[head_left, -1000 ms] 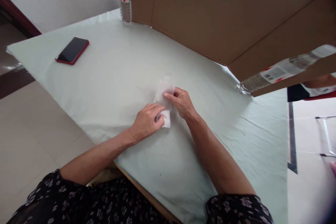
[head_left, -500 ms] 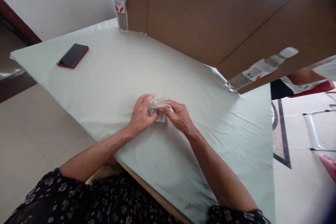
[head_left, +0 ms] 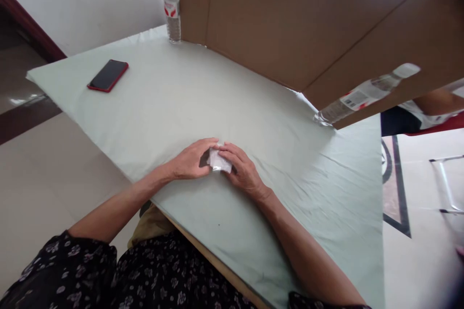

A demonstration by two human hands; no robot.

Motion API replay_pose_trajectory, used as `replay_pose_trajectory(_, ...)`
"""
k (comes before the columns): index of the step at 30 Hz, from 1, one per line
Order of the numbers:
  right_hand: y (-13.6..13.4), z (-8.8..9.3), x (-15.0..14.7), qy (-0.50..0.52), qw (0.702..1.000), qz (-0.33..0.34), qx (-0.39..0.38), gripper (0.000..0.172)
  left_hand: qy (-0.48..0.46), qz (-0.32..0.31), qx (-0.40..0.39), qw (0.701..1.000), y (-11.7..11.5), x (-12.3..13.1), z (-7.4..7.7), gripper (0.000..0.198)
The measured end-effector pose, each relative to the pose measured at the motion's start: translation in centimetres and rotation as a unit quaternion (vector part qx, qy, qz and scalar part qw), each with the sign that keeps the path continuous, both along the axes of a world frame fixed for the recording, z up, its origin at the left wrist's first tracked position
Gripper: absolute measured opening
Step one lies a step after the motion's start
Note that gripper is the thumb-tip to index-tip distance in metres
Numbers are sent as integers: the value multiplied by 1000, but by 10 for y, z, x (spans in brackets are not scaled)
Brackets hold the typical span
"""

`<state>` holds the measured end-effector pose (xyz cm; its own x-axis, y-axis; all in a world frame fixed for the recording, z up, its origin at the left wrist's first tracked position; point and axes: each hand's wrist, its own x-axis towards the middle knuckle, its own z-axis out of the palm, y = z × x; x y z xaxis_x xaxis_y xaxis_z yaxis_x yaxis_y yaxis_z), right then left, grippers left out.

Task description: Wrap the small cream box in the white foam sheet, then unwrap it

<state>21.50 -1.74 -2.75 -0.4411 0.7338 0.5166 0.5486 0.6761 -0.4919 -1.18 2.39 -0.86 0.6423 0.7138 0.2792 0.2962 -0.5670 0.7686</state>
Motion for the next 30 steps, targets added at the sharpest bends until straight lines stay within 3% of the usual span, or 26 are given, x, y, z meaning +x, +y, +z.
replay_pose_trajectory(3, 9, 3, 0, 36, 998, -12, -41, 32, -14, 31, -6, 999, 4, 5, 0, 50)
replay_pose_trajectory(6, 20, 17, 2, 119, 980, -16, -156, 28, -29, 90, -94, 991, 11, 15, 9, 39)
replay_pose_trajectory(10, 27, 32, 2, 221, 902, -17, -371, 35, -9, 127, -282, 951, 16, 22, 26, 27)
replay_pose_trajectory(13, 26, 32, 0, 255, 863, -32, -434, 42, 22, 141, -356, 924, 16, 25, 31, 26)
replay_pose_trajectory(16, 21, 30, -3, 269, 858, -32, -436, 47, 50, 158, -341, 925, 16, 26, 29, 24)
replay_pose_trajectory(19, 18, 29, -5, 268, 863, -23, -426, 60, 63, 171, -230, 956, 16, 25, 26, 28)
replay_pose_trajectory(21, 18, 28, -5, 266, 869, -25, -417, 65, 41, 146, -188, 970, 17, 24, 25, 32)
replay_pose_trajectory(24, 21, 24, -4, 267, 874, -19, -406, 71, -42, 49, -269, 961, 17, 21, 26, 36)
replay_pose_trajectory(26, 23, 20, -3, 251, 882, -14, -400, 77, -89, 2, -327, 941, 17, 19, 25, 50)
replay_pose_trajectory(30, 20, 17, 1, 159, 936, -93, -302, 82, -123, 6, -383, 915, 17, 15, 17, 81)
